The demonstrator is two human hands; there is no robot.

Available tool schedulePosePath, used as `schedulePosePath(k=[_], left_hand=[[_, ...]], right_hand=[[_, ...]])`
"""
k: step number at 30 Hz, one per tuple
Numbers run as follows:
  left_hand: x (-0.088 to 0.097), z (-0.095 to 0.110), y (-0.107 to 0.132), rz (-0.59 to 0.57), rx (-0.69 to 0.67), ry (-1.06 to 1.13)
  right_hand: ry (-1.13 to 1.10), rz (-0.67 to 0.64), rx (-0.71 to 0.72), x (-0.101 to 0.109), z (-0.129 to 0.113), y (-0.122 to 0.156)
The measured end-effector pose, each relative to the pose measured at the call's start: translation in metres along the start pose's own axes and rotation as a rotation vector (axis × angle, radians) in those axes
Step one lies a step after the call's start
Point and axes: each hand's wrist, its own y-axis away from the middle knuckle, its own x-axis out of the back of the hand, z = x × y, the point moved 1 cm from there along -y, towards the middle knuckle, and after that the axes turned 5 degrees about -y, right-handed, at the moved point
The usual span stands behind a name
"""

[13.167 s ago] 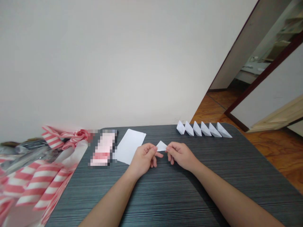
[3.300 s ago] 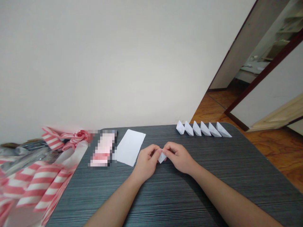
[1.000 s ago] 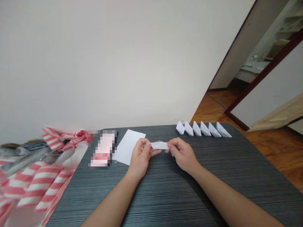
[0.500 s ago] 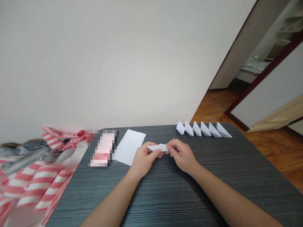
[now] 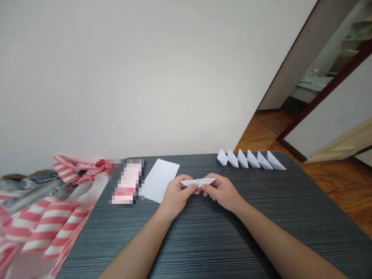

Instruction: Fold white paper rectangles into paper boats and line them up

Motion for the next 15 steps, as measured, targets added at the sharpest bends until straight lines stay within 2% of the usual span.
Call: schedulePosePath(k=[4, 10, 15], left_hand=[[0.0008, 0.0013, 0.0003, -0.002, 0.004, -0.062], [0.0049, -0.0013, -0.0017, -0.007, -0.042, -0.325], [0.0016, 0.0021, -0.0001, -0.087, -0.074, -0.31]], right_hand=[[0.096, 0.015, 0.04, 0.0035, -0.004, 0.0009], [0.095, 0.055, 0.026, 0.0045, -0.0003, -0.0002], [0.209, 0.048, 0.07, 0.0029, -0.005, 0.0005]])
